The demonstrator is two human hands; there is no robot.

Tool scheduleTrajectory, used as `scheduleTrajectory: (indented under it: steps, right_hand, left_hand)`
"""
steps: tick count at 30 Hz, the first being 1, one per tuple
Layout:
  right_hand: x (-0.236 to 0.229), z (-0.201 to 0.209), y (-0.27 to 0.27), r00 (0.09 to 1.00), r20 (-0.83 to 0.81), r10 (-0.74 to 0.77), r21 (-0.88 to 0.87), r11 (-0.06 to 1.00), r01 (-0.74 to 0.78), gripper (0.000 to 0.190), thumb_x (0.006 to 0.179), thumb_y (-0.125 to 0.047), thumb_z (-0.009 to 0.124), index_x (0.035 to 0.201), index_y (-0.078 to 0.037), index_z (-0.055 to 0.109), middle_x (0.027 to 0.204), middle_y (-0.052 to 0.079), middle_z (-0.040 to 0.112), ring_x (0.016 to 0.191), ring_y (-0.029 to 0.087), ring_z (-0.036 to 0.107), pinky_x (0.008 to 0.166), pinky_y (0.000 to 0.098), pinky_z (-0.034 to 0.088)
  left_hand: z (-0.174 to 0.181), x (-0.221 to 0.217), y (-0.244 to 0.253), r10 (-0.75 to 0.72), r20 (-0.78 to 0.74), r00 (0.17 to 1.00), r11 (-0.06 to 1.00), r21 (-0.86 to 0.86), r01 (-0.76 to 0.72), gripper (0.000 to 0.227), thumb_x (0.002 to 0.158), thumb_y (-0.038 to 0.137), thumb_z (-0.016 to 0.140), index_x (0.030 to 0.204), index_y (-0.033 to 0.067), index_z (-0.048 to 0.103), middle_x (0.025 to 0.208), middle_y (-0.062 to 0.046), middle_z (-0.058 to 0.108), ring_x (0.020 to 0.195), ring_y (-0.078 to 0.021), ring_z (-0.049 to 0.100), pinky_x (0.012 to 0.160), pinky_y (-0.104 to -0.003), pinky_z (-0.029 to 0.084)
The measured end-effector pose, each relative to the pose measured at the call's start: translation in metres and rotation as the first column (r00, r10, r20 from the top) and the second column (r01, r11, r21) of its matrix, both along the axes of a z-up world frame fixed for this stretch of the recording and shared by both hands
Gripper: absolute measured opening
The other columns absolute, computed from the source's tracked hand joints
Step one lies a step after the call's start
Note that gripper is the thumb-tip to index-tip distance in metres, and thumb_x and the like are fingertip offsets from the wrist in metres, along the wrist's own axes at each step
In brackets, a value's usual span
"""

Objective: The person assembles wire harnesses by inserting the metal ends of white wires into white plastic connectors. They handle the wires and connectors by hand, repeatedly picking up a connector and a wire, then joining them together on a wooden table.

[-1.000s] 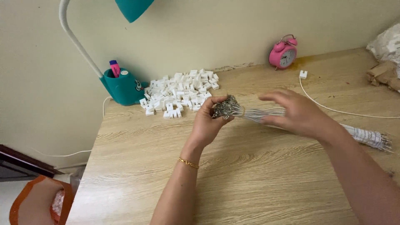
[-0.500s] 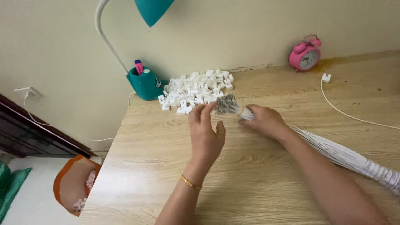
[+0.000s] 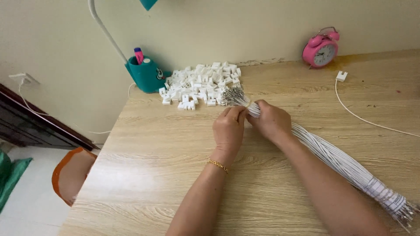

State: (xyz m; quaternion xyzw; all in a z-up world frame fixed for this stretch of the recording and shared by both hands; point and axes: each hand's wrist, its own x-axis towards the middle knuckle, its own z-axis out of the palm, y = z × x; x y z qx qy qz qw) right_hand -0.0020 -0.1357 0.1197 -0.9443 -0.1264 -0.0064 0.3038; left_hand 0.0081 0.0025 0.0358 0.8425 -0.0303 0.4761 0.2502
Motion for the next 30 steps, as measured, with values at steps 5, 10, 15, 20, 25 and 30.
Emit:
scheduleTrajectory:
  steps: [5,10,15,20,25,30]
  right_hand:
    - [0.007,-0.015,0.000,0.998,0.058,-0.008,-0.051,0.999,0.011,0.042,0.085,-0.040,0.061,0.119,-0.015,0.059,0.097,0.018,0.071,0.096,0.040,0.068,0.082,0.0518,0.053]
    - [0.004,-0.025,0.007,0.988,0.156,-0.024,-0.065,0.997,0.034,0.037,0.086,-0.031,0.059,0.118,-0.012,0.060,0.095,0.020,0.071,0.092,0.043,0.068,0.080,0.0543,0.053]
    - [0.012,-0.046,0.011,0.965,0.247,-0.087,-0.142,0.982,0.125,0.034,0.087,-0.031,0.060,0.114,-0.011,0.061,0.091,0.019,0.070,0.087,0.043,0.069,0.078,0.0569,0.053]
    - [0.015,-0.065,0.009,0.940,0.341,-0.032,-0.173,0.980,0.096,0.038,0.081,-0.027,0.065,0.114,-0.010,0.060,0.086,0.015,0.069,0.083,0.040,0.070,0.075,0.0532,0.054]
    - [0.009,-0.059,0.013,0.931,0.365,-0.027,-0.168,0.981,0.094,0.036,0.081,-0.021,0.066,0.114,-0.007,0.060,0.084,0.018,0.069,0.081,0.043,0.069,0.073,0.0558,0.053]
    - [0.029,-0.078,0.006,0.955,0.282,-0.088,-0.222,0.963,0.154,0.039,0.082,-0.030,0.063,0.116,-0.015,0.057,0.089,0.014,0.069,0.083,0.041,0.069,0.073,0.0546,0.053]
  left_hand:
    - [0.000,-0.003,0.003,0.067,0.101,0.993,0.961,0.261,-0.091,0.013,0.075,0.023,0.077,0.082,0.0241,0.066,0.075,0.006,0.058,0.065,-0.0144,0.066,0.059,-0.026,0.054]
    - [0.005,-0.008,0.003,0.075,0.137,0.988,0.929,0.350,-0.119,0.016,0.075,0.023,0.078,0.083,0.0224,0.064,0.079,0.006,0.058,0.068,-0.0131,0.066,0.062,-0.024,0.054]
    - [0.004,-0.012,0.000,-0.043,-0.005,0.999,0.997,0.061,0.044,0.008,0.084,0.026,0.071,0.082,0.0198,0.066,0.077,0.003,0.059,0.067,-0.0179,0.067,0.059,-0.028,0.055]
    - [0.000,-0.012,0.000,0.029,-0.072,0.997,0.995,0.098,-0.022,0.011,0.087,0.028,0.066,0.084,0.0182,0.061,0.075,0.000,0.056,0.067,-0.0202,0.067,0.058,-0.031,0.055]
    - [-0.002,-0.010,0.001,0.083,-0.150,0.985,0.971,0.235,-0.046,0.012,0.090,0.023,0.063,0.084,0.0130,0.058,0.077,-0.002,0.057,0.068,-0.0213,0.069,0.059,-0.030,0.056]
    - [-0.008,0.000,-0.005,-0.036,0.089,0.995,0.980,0.196,0.018,0.009,0.082,0.012,0.061,0.080,0.0071,0.053,0.077,-0.007,0.050,0.070,-0.0276,0.063,0.062,-0.033,0.054]
